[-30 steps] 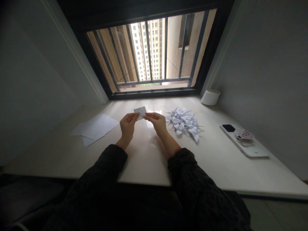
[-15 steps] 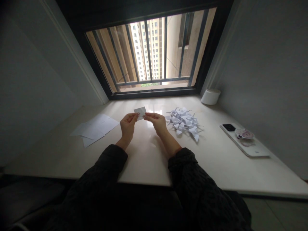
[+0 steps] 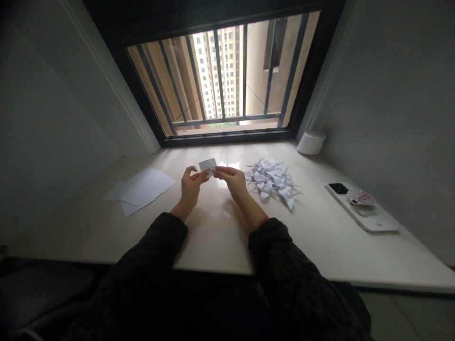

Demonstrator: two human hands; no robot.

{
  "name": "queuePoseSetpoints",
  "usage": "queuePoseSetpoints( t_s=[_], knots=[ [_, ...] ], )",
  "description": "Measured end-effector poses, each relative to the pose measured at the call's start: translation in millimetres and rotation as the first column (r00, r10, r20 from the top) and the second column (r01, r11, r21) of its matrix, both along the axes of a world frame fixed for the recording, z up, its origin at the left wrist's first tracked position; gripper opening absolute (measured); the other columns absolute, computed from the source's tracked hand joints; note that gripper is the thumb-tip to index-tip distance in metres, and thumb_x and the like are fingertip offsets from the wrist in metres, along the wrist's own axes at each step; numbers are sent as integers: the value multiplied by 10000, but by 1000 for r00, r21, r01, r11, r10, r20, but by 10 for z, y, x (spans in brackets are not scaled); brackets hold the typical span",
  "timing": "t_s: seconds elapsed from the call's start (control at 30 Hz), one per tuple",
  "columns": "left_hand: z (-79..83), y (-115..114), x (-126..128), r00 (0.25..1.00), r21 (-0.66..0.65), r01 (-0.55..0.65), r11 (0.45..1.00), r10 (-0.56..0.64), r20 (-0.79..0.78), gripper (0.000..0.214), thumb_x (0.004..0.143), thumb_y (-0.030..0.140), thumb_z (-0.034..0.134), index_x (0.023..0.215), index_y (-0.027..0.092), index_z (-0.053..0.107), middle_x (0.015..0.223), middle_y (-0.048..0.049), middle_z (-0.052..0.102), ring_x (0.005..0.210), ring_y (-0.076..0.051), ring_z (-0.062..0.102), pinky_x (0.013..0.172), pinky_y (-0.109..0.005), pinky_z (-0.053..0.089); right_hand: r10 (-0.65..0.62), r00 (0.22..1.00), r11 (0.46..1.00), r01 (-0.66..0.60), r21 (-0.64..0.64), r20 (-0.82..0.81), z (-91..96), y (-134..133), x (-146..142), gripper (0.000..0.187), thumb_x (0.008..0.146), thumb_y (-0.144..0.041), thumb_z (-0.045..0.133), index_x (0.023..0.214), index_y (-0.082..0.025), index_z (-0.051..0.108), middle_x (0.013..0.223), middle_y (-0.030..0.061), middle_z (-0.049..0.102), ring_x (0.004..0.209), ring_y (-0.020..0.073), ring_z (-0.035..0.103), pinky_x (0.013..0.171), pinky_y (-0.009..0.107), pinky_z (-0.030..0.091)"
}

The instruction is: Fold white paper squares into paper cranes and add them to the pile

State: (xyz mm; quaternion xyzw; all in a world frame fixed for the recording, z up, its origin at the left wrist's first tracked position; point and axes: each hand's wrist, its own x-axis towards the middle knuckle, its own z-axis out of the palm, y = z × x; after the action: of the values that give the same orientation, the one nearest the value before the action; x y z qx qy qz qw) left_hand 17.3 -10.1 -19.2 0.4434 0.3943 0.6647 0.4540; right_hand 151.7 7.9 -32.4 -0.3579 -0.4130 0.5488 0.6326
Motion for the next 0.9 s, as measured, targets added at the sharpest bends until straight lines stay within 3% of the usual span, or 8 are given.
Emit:
queuePoseSetpoints(
  t_s=[0.23,0.57,0.73,0.9],
  knots=[
    [14,24,-13,1000,-37,9,999,-8,22,478,617,383,792,892,193,450,703,-28,702,654,-158,674,693,-317,536,15,999,1000,-15,-12,34,9,8,22,356,464,-363,854,764,-200,754,697,44,736,672,191,676,715,346,522],
    [-103,-6,53,991,124,-64,990,78,-109,387,746,373,705,1005,216,464,745,-26,714,751,-188,702,772,-341,532,-44,996,999,43,13,72,-12,-40,-48,439,458,-400,846,820,-202,697,742,18,725,698,162,659,656,290,505],
    [-117,-36,107,989,139,-44,989,63,-131,346,757,341,695,999,227,476,697,2,693,743,-194,705,768,-336,530,-100,994,995,101,-10,31,-14,-66,-92,444,415,-389,854,752,-202,635,706,3,709,693,166,661,661,295,507],
    [-102,-14,109,992,91,-101,991,108,-67,367,737,326,711,989,215,468,684,-4,689,711,-194,700,745,-342,535,-64,997,998,65,-20,42,-28,-59,-83,416,449,-363,852,779,-197,659,736,21,727,702,171,666,673,302,497]
  ],
)
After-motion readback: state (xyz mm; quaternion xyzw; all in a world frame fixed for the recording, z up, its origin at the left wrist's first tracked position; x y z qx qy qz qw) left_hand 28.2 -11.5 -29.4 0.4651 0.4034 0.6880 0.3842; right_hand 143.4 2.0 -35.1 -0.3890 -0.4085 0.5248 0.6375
